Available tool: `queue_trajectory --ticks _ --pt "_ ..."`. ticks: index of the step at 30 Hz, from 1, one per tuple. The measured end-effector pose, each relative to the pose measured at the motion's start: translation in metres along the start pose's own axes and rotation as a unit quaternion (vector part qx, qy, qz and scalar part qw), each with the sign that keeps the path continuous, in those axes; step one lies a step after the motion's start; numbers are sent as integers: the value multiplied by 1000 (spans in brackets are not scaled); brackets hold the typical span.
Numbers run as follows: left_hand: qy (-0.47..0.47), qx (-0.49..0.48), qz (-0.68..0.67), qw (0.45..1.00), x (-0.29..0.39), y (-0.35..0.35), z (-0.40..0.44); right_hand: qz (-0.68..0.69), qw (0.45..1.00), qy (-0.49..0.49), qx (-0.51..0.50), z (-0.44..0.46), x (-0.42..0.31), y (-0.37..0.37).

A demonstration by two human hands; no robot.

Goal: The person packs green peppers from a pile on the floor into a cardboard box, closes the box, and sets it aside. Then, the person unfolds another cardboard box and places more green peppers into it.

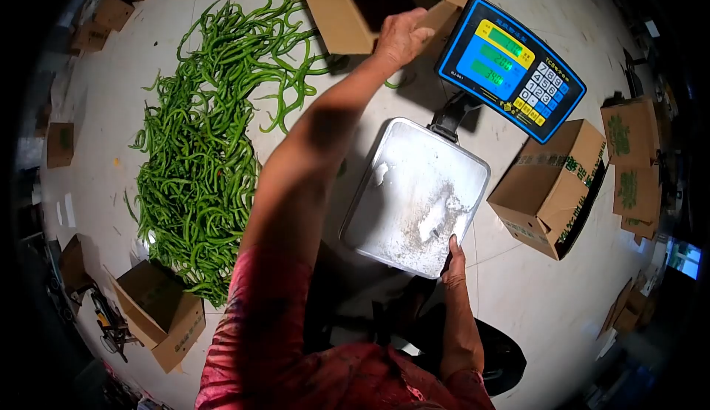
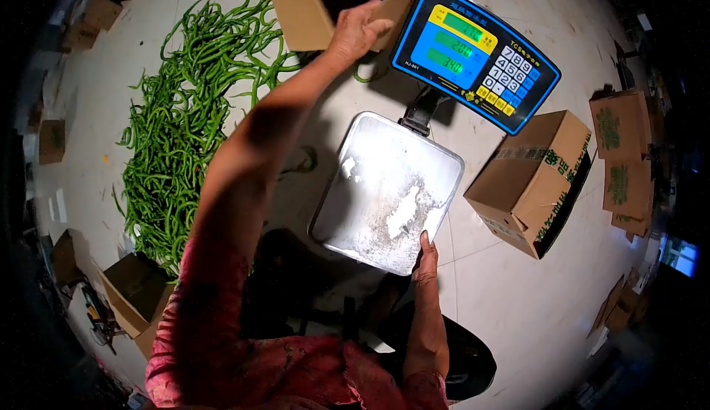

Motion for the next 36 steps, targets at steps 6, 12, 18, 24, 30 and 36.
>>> queue_trajectory --ticks 6,12,18,24,30,36 --pt "-36 -123 120 985 -50 20 -43 11 1000 16 6 -3 -2 1" --pt "-92 -155 109 978 -68 -61 -85 40 999 8 10 3 3 -3" --pt "-147 -129 182 964 1 -189 -194 -25 999 -14 25 0 -1 -2" --pt "-234 -107 222 940 98 -300 -294 -32 999 -31 30 5 2 -7" --pt "-170 -34 186 967 157 -298 -267 -16 999 -23 30 15 9 -13" --pt "-59 -29 120 991 56 -243 -109 6 1000 -24 16 8 5 -4"
Point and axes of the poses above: each hand's wrist, its own z-axis towards the middle knuckle, its own y-axis out of the palm, x = y × z, the point moved 9 cm from there along z, towards the middle knuckle, and after that the axes turned 1 degree about x, right-handed, at the moved point
